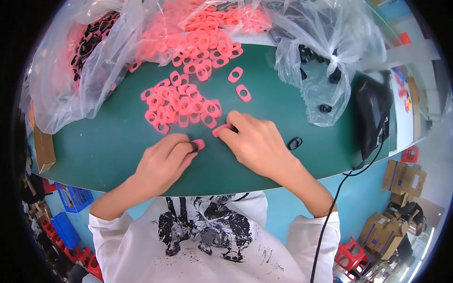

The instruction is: The person assembles small pink plastic rings with black plastic connector pieces by hand, joining the two components together.

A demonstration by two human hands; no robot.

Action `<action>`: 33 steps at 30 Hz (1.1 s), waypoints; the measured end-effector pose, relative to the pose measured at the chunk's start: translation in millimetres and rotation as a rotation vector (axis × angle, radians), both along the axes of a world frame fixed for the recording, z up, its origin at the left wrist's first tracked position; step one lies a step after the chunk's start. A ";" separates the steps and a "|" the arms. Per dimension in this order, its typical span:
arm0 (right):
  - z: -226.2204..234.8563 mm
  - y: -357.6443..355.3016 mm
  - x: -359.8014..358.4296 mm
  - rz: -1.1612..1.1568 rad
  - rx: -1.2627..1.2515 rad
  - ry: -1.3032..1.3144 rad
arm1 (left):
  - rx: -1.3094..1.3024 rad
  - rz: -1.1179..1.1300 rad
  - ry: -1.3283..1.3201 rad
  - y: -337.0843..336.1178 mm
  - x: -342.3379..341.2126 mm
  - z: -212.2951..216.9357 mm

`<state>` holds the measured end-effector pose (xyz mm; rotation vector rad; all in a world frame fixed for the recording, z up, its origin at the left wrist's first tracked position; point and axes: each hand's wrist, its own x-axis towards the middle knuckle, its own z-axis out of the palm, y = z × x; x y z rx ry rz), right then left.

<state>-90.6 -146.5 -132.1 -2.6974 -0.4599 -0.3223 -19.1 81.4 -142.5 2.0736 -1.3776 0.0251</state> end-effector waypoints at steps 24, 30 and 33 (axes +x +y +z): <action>-6.7 -13.6 -59.1 -0.338 0.910 0.304 | 0.201 0.028 0.044 71.5 0.3 18.0; -18.9 -26.7 -56.2 -0.121 0.925 0.208 | -0.019 0.074 0.013 55.6 -7.7 2.4; -8.3 -24.8 -56.2 -0.212 0.946 0.246 | -0.109 0.022 -0.086 33.1 -9.1 3.0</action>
